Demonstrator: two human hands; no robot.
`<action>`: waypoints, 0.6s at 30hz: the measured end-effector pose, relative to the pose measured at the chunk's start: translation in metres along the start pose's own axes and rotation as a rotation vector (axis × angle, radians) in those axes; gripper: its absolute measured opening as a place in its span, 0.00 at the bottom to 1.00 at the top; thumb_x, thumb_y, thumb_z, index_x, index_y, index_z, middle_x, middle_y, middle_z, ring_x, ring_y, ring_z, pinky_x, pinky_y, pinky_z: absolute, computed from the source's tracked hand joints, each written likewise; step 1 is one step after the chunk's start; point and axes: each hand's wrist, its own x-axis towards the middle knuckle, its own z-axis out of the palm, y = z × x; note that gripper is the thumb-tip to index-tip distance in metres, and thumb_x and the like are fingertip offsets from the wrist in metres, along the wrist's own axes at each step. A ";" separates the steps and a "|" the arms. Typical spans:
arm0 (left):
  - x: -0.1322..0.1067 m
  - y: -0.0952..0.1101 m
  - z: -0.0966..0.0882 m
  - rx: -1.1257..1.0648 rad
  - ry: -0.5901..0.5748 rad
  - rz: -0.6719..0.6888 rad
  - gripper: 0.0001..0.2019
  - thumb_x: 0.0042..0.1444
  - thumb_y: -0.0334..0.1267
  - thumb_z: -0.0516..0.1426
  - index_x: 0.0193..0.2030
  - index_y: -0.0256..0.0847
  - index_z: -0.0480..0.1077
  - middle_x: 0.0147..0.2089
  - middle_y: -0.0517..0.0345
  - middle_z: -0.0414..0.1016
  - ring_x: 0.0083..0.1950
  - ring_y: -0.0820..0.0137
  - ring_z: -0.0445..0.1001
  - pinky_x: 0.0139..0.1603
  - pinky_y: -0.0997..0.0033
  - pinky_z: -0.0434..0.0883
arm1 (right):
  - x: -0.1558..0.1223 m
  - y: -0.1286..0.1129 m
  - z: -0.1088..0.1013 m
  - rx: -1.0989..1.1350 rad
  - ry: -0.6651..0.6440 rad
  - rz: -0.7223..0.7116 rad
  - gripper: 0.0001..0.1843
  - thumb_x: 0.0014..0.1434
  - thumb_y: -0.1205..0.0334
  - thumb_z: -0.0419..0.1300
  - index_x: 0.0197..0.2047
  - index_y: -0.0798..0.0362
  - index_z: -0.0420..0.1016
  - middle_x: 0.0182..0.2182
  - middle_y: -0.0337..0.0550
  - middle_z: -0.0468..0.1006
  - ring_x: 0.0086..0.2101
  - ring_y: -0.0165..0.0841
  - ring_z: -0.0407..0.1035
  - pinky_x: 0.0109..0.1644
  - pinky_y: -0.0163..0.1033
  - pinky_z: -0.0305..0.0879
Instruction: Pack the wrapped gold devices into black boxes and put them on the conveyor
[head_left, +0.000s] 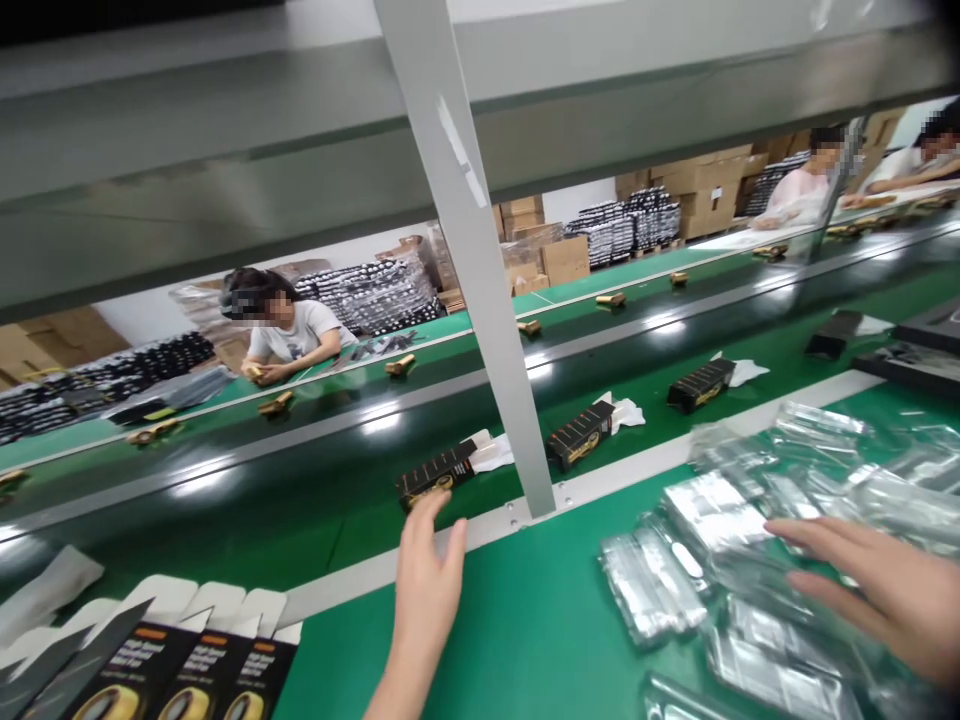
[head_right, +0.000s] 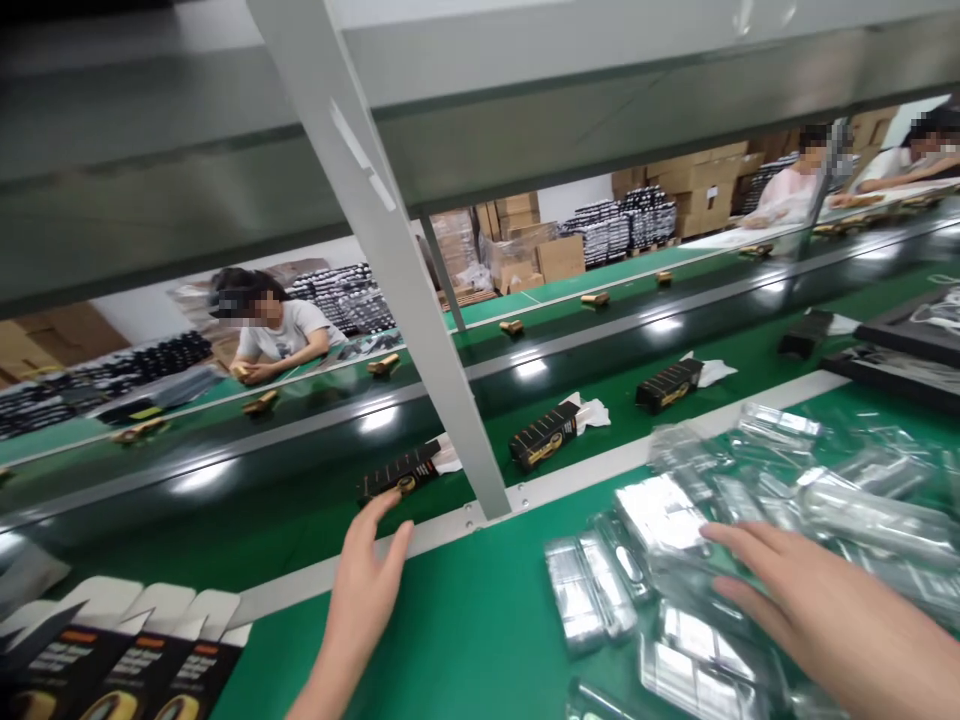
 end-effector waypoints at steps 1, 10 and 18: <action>-0.013 0.004 -0.002 -0.059 -0.029 -0.043 0.22 0.60 0.51 0.47 0.55 0.43 0.65 0.62 0.51 0.62 0.65 0.59 0.59 0.66 0.49 0.60 | 0.003 0.001 -0.004 -0.054 -0.125 -0.005 0.23 0.61 0.44 0.53 0.54 0.46 0.72 0.46 0.48 0.75 0.42 0.46 0.72 0.40 0.45 0.70; -0.077 0.047 -0.020 -0.626 -0.160 -0.330 0.20 0.56 0.53 0.54 0.46 0.39 0.71 0.44 0.52 0.73 0.43 0.65 0.73 0.47 0.64 0.72 | 0.001 -0.091 -0.029 0.043 -0.101 -0.145 0.20 0.64 0.46 0.49 0.56 0.41 0.66 0.54 0.39 0.68 0.54 0.42 0.63 0.59 0.48 0.61; -0.126 0.089 -0.009 -1.729 -0.678 -0.419 0.36 0.47 0.54 0.64 0.61 0.43 0.61 0.56 0.43 0.67 0.44 0.64 0.75 0.38 0.71 0.72 | -0.009 -0.215 0.039 0.784 -0.316 -0.230 0.13 0.57 0.50 0.60 0.42 0.49 0.74 0.52 0.47 0.72 0.53 0.42 0.66 0.52 0.40 0.68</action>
